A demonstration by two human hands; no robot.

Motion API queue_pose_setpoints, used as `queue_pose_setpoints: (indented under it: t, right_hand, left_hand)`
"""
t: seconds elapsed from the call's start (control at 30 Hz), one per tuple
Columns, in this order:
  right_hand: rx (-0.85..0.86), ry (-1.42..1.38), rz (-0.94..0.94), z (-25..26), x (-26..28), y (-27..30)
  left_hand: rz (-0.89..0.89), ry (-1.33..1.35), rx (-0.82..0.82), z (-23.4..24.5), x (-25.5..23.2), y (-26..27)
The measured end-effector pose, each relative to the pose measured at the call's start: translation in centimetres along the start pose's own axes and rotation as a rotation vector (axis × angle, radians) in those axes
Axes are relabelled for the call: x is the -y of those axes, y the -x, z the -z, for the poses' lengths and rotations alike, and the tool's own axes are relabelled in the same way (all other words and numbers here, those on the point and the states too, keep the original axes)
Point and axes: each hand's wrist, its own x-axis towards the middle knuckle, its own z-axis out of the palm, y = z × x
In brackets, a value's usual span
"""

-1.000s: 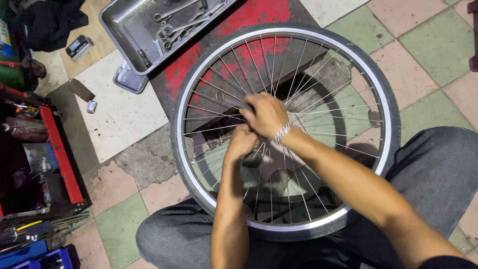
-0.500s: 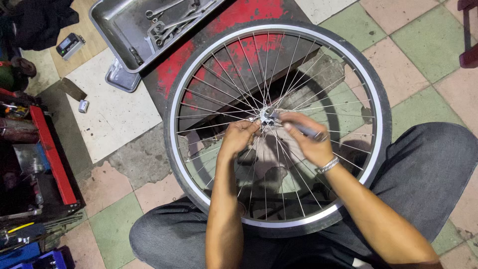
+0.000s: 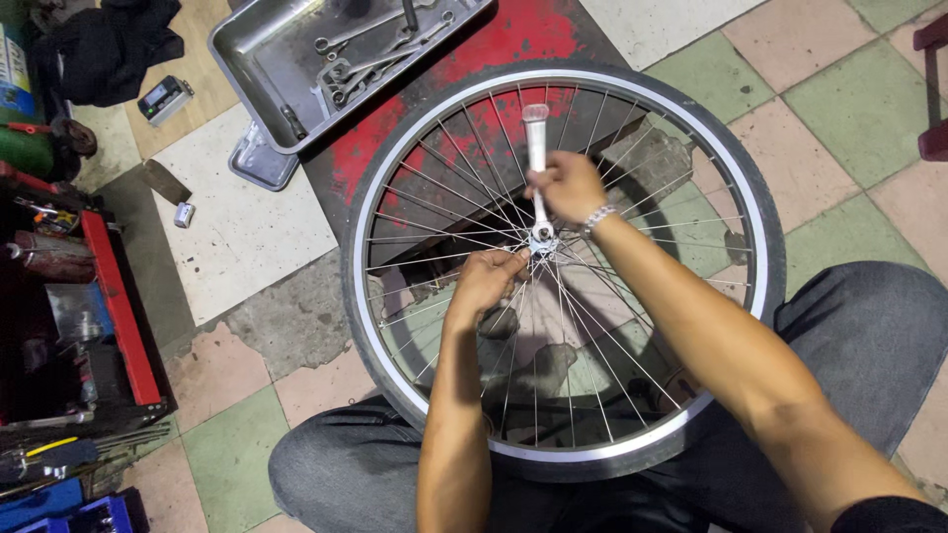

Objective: The person sits on the floor and uses a wrench to tighten the nuts on the hub of a bicycle wheel. They rotate the wheel to access different nuts and later use a screwdriver to adjust the hub mechanism.

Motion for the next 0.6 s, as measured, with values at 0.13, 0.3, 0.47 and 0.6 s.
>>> queue_pose_setpoints:
  t: [0.13, 0.3, 0.47, 0.6]
  right_hand:
    - [0.080, 0.443, 0.203, -2.9, 5.4, 2.5]
    - [0.117, 0.556, 0.431, -3.6, 8.7, 10.6]
    - [0.051, 0.391, 0.502, 0.0, 7.3, 15.8]
    - [-0.034, -0.007, 0.261, 3.4, 4.8, 16.5]
  left_hand:
    - [-0.034, -0.013, -0.015, -0.1, 3.5, -2.1]
    - [-0.741, -0.372, -0.131, 0.1, 8.1, -5.3]
    - [-0.083, 0.119, 0.038, 0.1, 3.9, -2.3]
    - [-0.032, 0.054, 0.014, -0.1, 0.7, -0.1]
